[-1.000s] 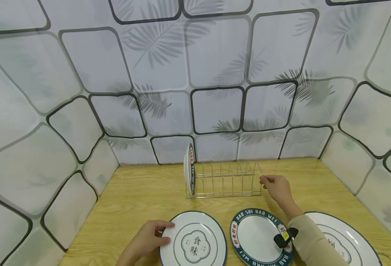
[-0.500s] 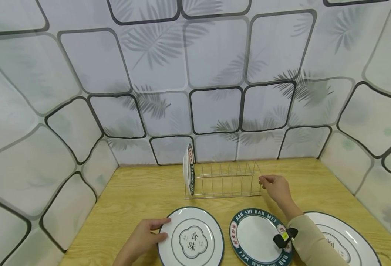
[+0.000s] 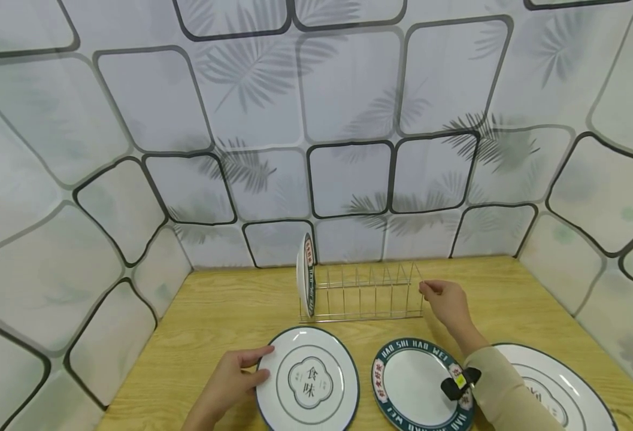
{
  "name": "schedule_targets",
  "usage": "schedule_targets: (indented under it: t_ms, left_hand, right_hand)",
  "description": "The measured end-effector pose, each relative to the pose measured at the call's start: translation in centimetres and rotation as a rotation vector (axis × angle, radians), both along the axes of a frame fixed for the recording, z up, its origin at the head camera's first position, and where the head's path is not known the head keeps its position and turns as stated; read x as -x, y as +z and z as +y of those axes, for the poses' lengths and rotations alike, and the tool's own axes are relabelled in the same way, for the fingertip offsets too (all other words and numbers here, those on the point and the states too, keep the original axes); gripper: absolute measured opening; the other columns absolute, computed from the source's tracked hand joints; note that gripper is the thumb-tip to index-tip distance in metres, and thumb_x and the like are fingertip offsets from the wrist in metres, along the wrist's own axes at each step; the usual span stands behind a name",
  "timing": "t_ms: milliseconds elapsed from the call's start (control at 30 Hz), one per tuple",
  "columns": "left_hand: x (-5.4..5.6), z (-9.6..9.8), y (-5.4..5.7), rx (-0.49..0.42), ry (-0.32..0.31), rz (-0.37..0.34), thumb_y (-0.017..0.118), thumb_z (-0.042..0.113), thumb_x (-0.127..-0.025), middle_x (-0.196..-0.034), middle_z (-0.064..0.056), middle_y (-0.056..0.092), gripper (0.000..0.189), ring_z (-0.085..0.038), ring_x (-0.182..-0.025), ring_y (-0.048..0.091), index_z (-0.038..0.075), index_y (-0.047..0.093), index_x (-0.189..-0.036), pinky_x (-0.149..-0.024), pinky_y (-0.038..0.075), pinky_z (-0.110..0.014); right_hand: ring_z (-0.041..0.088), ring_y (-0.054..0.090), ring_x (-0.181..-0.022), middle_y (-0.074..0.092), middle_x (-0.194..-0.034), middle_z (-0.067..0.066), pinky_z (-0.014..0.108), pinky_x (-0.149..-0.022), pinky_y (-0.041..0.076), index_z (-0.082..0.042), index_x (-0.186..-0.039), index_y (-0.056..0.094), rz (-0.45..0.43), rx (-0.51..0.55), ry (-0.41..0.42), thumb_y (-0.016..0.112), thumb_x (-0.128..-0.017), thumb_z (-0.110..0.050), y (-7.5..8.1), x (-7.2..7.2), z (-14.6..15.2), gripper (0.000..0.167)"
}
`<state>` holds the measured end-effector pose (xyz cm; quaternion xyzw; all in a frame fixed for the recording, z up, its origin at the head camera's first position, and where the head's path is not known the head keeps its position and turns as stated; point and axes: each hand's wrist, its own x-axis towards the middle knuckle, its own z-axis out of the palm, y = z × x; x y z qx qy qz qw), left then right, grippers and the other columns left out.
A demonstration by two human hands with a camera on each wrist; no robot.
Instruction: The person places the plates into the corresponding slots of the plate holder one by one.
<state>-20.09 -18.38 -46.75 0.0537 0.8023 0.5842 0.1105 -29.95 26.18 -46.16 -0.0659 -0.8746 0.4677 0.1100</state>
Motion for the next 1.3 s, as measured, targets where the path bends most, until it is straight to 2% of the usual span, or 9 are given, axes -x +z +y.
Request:
schedule_targets:
  t_ms: [333, 533, 700, 900, 1067, 1300]
  left_hand:
    - [-0.1, 0.2, 0.9, -0.012, 0.044, 0.030, 0.073, 0.000, -0.086, -0.139, -0.030, 0.048, 0.046, -0.024, -0.072, 0.068, 0.004, 0.063, -0.131, -0.062, 0.060, -0.036]
    - [-0.1, 0.3, 1.7, -0.059, 0.078, 0.065, 0.073, 0.000, -0.086, -0.138, -0.030, 0.049, 0.045, -0.025, -0.077, 0.070, 0.004, 0.064, -0.130, -0.064, 0.060, -0.036]
    - [-0.2, 0.3, 2.4, -0.115, 0.076, 0.085, 0.071, 0.000, -0.087, -0.136, -0.029, 0.052, 0.043, -0.027, -0.081, 0.071, 0.001, 0.064, -0.129, -0.064, 0.061, -0.037]
    - [-0.4, 0.6, 3.2, -0.121, 0.088, 0.097, 0.072, 0.000, -0.087, -0.135, -0.027, 0.053, 0.042, -0.028, -0.080, 0.071, 0.002, 0.065, -0.129, -0.064, 0.061, -0.037]
    - [-0.5, 1.1, 4.0, -0.106, 0.147, 0.119, 0.073, -0.001, -0.086, -0.134, -0.024, 0.056, 0.040, -0.027, -0.075, 0.069, 0.006, 0.068, -0.126, -0.063, 0.060, -0.036]
    - [-0.6, 2.1, 5.8, -0.093, 0.257, 0.177, 0.073, -0.001, -0.085, -0.129, -0.016, 0.062, 0.036, -0.021, -0.067, 0.065, 0.014, 0.074, -0.118, -0.059, 0.059, -0.032]
  right_hand:
    - [0.031, 0.062, -0.101, 0.068, -0.110, 0.020, 0.041, -0.080, 0.054, 0.003, -0.121, 0.066, -0.031, 0.014, -0.012, 0.051, -0.104, -0.029, 0.4, -0.1, -0.1, 0.039]
    - [0.030, 0.062, -0.099, 0.068, -0.108, 0.020, 0.037, -0.076, 0.052, 0.003, -0.120, 0.067, -0.026, 0.008, -0.008, 0.051, -0.104, -0.030, 0.4, 0.1, 0.0, 0.040]
    - [0.031, 0.063, -0.099, 0.069, -0.107, 0.018, 0.042, -0.079, 0.053, 0.004, -0.120, 0.067, -0.015, 0.003, -0.001, 0.052, -0.104, -0.030, 0.1, 0.0, 0.1, 0.040]
    - [0.033, 0.064, -0.100, 0.070, -0.108, 0.018, 0.047, -0.082, 0.054, 0.004, -0.121, 0.067, -0.006, 0.008, 0.000, 0.052, -0.104, -0.029, -0.2, -0.1, 0.1, 0.040]
    - [0.033, 0.064, -0.101, 0.069, -0.110, 0.018, 0.047, -0.084, 0.055, 0.004, -0.121, 0.067, -0.012, 0.015, 0.003, 0.052, -0.104, -0.029, -0.2, -0.2, 0.0, 0.039]
    - [0.032, 0.065, -0.100, 0.070, -0.110, 0.018, 0.046, -0.083, 0.055, 0.003, -0.121, 0.067, -0.014, 0.009, -0.005, 0.053, -0.104, -0.029, -0.2, -0.1, 0.0, 0.039]
